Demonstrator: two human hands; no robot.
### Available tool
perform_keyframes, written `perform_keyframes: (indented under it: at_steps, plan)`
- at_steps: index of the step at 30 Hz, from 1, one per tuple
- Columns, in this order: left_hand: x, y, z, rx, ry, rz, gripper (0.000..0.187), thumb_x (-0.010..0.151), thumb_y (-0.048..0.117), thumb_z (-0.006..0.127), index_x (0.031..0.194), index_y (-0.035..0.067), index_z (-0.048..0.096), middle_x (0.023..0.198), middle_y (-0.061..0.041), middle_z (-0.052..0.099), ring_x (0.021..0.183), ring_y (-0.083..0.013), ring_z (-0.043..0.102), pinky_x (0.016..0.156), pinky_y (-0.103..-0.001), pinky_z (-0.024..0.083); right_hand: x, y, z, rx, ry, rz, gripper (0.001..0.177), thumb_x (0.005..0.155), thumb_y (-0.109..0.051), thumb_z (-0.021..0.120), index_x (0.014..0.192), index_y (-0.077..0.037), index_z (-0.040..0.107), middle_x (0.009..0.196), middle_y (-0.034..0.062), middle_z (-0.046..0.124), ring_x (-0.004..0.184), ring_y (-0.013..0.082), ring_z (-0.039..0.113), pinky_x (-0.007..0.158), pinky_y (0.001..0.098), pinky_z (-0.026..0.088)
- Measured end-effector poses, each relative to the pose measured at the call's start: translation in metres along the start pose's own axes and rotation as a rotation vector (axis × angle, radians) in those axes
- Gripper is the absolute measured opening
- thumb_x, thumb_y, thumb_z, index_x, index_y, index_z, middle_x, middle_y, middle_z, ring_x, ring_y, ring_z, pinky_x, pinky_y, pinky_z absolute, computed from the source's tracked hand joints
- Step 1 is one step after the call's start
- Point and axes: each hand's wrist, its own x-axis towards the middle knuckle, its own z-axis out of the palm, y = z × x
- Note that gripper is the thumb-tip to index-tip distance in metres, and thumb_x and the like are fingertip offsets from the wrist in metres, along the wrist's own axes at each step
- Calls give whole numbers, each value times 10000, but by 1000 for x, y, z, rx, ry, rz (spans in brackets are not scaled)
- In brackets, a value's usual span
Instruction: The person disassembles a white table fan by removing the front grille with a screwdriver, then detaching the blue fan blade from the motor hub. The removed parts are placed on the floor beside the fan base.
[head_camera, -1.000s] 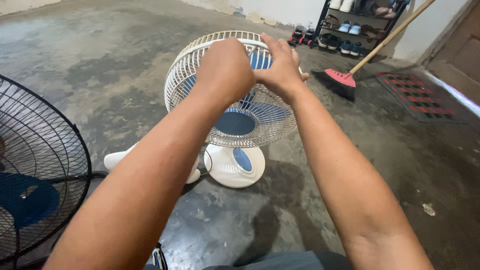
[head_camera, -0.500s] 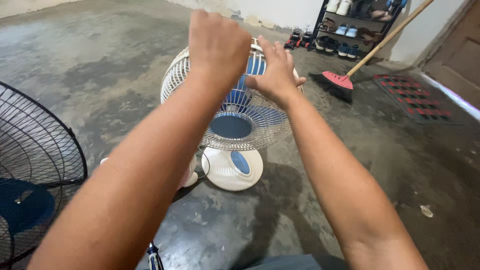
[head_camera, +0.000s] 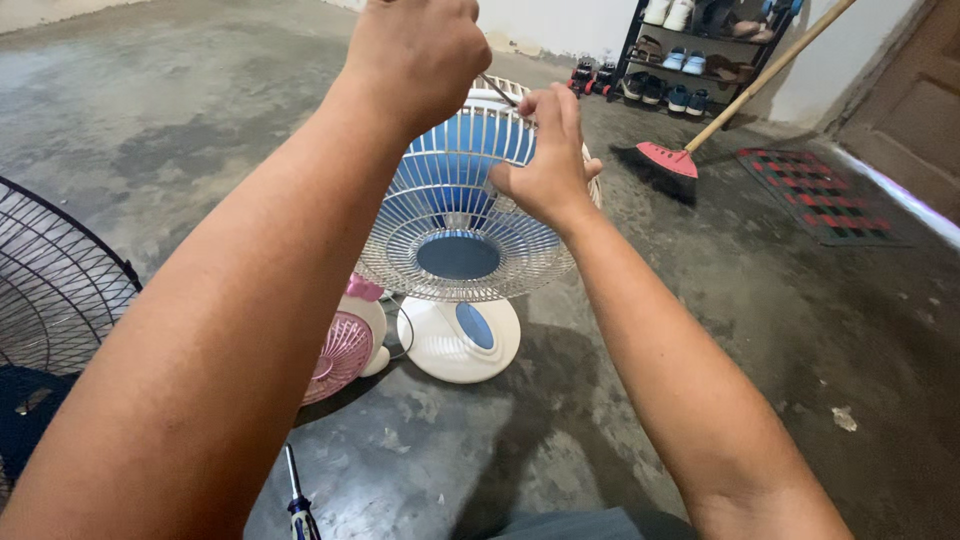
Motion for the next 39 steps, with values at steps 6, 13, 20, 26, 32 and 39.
perform_keyframes:
  at_steps: [6,13,20,26,32,39]
  plan:
    - [2,-6,16,-22,-181,-81,128,832,89,674,902,115,779,944,-78,732,936,-295,671,790,-447,481,-5,-12,-4,-27,-28,1,687,661,-247,797,1275,-179,499,1483,154,458,1431,440,388,1001,736,274]
    - [-19,25,19,58,-206,-142,183,910,230,673,781,219,803,960,42,737,1164,-218,596,1095,-578,214,0,-8,-7,0,-65,61,703,634,-229,773,1275,-197,486,1314,84,542,1283,352,526,1018,628,377]
    - [-22,6,-37,-1,-490,-317,243,1016,252,616,1088,390,804,950,-27,766,952,-266,707,1062,-617,274,4,4,-5,25,-52,-22,713,667,-234,782,1304,-166,471,1327,108,534,1287,359,523,1070,533,407]
    - [-14,31,-80,-331,-616,-521,349,867,404,724,1215,378,742,974,-105,746,886,-349,710,736,-523,538,5,9,-2,27,-41,-48,724,669,-232,790,1310,-143,467,1308,124,529,1271,356,520,1078,483,410]
    - [-21,66,-86,-516,-579,-660,272,885,196,641,1104,253,793,982,-144,751,925,-370,718,807,-508,558,4,3,4,11,-21,-24,724,682,-267,830,1298,-139,470,1300,125,528,1281,361,484,1084,474,375]
    - [-13,90,-75,-577,-533,-916,185,884,180,621,975,89,754,979,-198,733,958,-409,705,828,-530,544,3,-19,5,-54,-14,123,786,750,-392,857,1364,-191,409,1338,116,522,1314,364,453,1048,615,311]
